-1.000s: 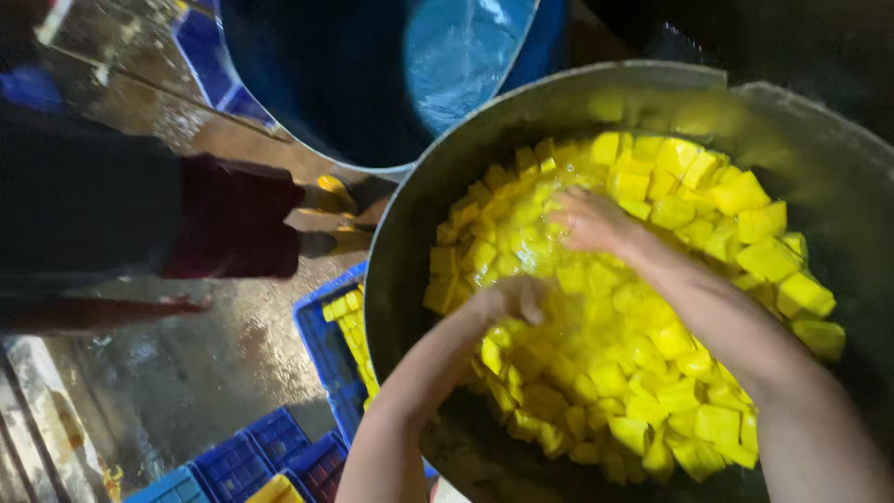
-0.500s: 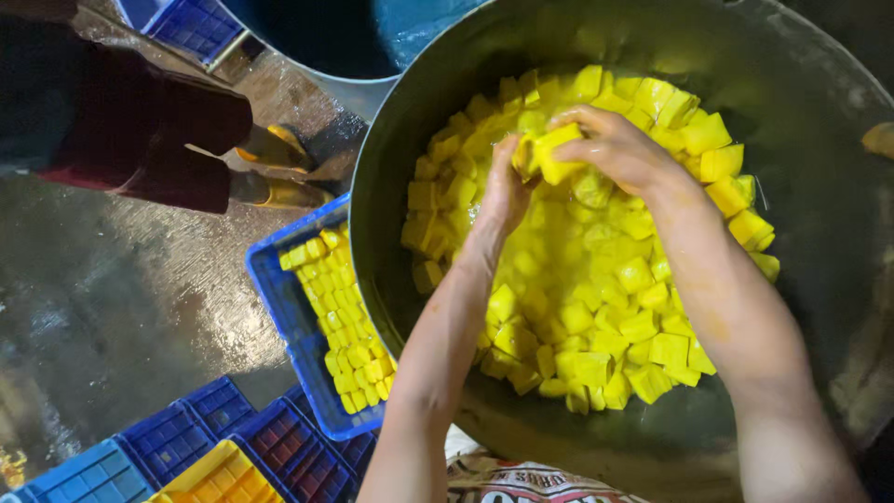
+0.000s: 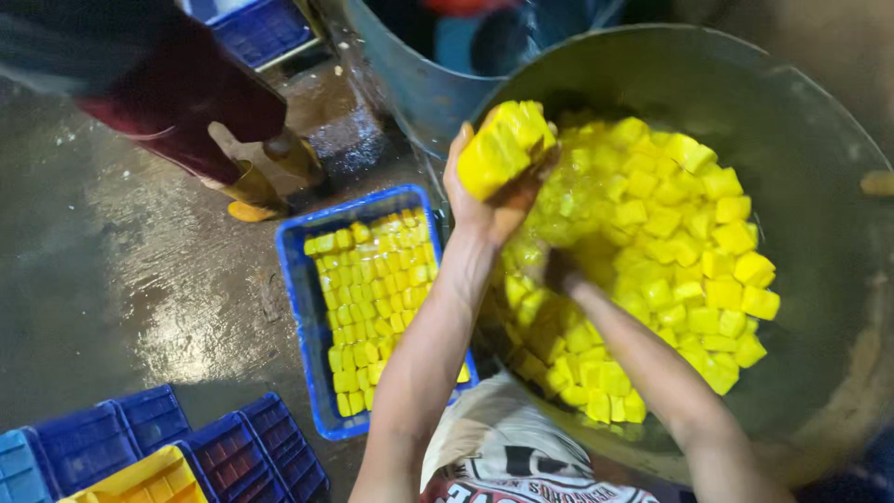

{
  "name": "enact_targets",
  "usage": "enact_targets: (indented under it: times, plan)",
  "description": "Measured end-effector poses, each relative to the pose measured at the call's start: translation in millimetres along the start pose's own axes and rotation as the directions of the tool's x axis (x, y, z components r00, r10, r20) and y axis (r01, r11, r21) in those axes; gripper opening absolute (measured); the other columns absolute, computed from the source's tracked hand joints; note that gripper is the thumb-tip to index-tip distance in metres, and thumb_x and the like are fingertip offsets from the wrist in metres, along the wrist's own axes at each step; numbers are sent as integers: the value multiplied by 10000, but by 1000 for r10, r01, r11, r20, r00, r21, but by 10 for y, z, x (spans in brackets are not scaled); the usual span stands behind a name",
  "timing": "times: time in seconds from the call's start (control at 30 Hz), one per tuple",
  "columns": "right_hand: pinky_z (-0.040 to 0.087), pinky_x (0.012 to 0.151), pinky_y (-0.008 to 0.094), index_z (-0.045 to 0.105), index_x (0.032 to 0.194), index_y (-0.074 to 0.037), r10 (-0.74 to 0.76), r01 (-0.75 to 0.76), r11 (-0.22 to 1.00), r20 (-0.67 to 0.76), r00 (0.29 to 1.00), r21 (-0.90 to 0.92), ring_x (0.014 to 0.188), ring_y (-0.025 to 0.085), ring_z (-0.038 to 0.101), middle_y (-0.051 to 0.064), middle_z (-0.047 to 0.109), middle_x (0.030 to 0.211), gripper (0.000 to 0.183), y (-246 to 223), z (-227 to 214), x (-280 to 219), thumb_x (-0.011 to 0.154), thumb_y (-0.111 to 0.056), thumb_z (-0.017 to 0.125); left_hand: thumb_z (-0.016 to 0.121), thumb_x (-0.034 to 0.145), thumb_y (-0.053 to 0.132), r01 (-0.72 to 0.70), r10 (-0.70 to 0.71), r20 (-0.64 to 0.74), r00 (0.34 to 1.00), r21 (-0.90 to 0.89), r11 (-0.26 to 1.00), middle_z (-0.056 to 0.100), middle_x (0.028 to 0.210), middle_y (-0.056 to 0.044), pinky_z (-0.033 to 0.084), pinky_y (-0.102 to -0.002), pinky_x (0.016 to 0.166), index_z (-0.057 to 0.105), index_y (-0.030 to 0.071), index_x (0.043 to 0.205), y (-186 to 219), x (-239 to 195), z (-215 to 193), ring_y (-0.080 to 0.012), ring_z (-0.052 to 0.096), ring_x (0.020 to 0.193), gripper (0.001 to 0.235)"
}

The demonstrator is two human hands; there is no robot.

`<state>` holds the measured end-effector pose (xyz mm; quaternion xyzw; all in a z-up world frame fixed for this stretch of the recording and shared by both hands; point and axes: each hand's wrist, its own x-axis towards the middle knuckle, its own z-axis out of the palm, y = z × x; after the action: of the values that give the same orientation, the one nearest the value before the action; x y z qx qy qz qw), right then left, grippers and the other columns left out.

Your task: The person repeatedly scoops yellow cubed fruit from a large metal basin and places it into a blue plastic crate. The hands work continuously to transfer the fruit in batches.

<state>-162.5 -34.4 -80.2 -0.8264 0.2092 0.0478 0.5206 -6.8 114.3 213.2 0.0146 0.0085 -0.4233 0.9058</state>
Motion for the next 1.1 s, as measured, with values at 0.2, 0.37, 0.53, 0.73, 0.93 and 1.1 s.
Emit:
enact_targets:
  times: [0.2, 0.37, 0.53, 0.73, 0.93, 1.1]
  plan:
    - [446, 897, 464, 603, 1376, -82, 298, -355, 593, 213, 931, 723, 1085, 258, 592, 89, 640, 1228, 461, -204, -554, -267, 941, -231, 568, 511, 920, 460, 54, -59, -85, 995, -60, 997, 685, 1257, -152, 437, -540, 1068, 648, 103, 1235, 664, -1100, -49, -363, 635, 1166, 496]
    - [525, 898, 439, 585, 1387, -3, -37, -207, 511, 262, 964, 834, 1045, 286, 644, 159, 672, 1153, 524, -1970, -789, -937, 888, -161, 552, 523, 954, 437, -82, 77, -175, 982, -17, 997, 676, 1168, -105, 501, -475, 994, 619, 111, 1189, 909, -1691, -422, -289, 642, 1099, 413]
    - [529, 976, 407, 602, 1290, -20, -142, 17, 930, 316, 938, 368, 1145, 261, 650, 139, 661, 1240, 529, -3598, -78, -1396, 794, -88, 771, 515, 961, 336, -216, 322, -329, 888, 321, 922, 645, 1150, -102, 524, -435, 859, 590, 129, 1217, 916, -2010, -800, -256, 627, 1004, 337]
    - [435, 1052, 428, 640, 1257, -92, -458, 523, 755, 252, 853, -397, 1255, 344, 524, 169, 492, 1404, 616, -3793, 1397, -1339, 696, -245, 842, 461, 1018, 335, -191, 308, -403, 862, 304, 933, 613, 1241, -116, 527, -400, 969, 553, 166, 1314, 1085, -2569, -1356, -236, 626, 1098, 353]
    - [516, 1003, 399, 609, 1362, -39, 218, -555, 779, 706, 674, 290, 1139, 234, 677, 108, 702, 1266, 598, -2388, 2267, 80, 842, -308, 733, 197, 1012, 708, 225, -156, -536, 830, 66, 972, 578, 1391, -127, 457, -470, 959, 486, 142, 1457, 1501, -2465, -2981, -285, 602, 1200, 776]
    - [546, 951, 420, 608, 1403, -135, 483, -405, 875, 557, 676, -266, 1050, 289, 706, 128, 715, 1226, 620, -1598, 2859, 219, 846, -391, 703, 390, 1054, 504, 437, 297, -421, 857, 899, 15, 771, 1266, -143, 543, -442, 1014, 725, 128, 1310, 1913, -2692, -4378, -316, 704, 1178, 565]
